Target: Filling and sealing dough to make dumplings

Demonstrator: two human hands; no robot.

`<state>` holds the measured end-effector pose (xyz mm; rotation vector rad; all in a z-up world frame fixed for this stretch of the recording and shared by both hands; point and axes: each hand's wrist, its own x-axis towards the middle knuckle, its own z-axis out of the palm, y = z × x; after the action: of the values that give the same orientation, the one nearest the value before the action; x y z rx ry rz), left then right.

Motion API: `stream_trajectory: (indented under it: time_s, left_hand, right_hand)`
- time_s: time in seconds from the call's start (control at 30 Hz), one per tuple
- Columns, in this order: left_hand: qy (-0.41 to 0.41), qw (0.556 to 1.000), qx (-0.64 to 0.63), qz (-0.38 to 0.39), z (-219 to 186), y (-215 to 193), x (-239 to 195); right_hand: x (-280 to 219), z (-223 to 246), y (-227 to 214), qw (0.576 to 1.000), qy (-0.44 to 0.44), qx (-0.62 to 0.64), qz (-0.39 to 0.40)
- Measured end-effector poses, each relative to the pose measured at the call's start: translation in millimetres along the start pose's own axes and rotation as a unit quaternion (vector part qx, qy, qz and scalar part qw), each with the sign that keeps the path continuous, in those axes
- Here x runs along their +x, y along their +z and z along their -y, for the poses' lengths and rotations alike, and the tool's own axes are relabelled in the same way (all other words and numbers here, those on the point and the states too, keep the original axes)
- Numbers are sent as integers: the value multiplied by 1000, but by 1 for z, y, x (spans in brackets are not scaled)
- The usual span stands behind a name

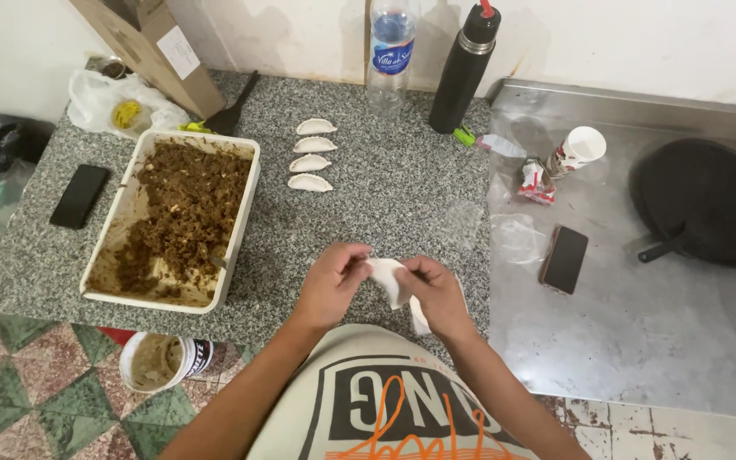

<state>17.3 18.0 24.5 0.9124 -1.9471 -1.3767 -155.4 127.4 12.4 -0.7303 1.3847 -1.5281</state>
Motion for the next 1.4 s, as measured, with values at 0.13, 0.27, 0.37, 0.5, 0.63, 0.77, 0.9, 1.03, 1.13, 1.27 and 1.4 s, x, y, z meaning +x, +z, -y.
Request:
stream_trajectory:
  time_s: [0.13,0.27,0.37,0.5,0.63,0.77,0.9,1.03,1.13,1.27,1.4]
  left_hand:
    - [-11,1000,17,-2,3,1,5]
    - [-17,1000,-2,25,-16,-1,8]
    - [-42,992,-102,54,-15,-2,9]
    - [-104,972,-168,124,0,10,-6]
    - [-109,968,-185,134,10,5,4]
    - [-101,968,-146,179,39,9,5]
    - [-108,964,-158,184,30,4,0]
    - [-124,962,-178,165,26,-1,-6]
    - [-101,967,-157,171,29,1,-8]
    - [-106,975,-54,190,-3,-5,-7]
    - [-117,978,44,167,-19,-7,-7]
  right_hand:
    - [2,7,3,999,-14,-17,32]
    - [7,3,5,999,-27,-33,32]
    - [11,1,5,1000,-16,1,13]
    - [13,0,4,1000,7,21,18]
    - [17,19,3,996,-13,-39,78]
    - [27,17,2,993,-31,-24,111]
    - [36,-8,-8,994,-37,23,102]
    - [29,-10,-6,991,-4,66,117]
    - [30,-8,-3,988,-23,77,129]
    - [33,-16,-2,988,-55,29,139]
    - [23,0,5,993,-51,-21,106]
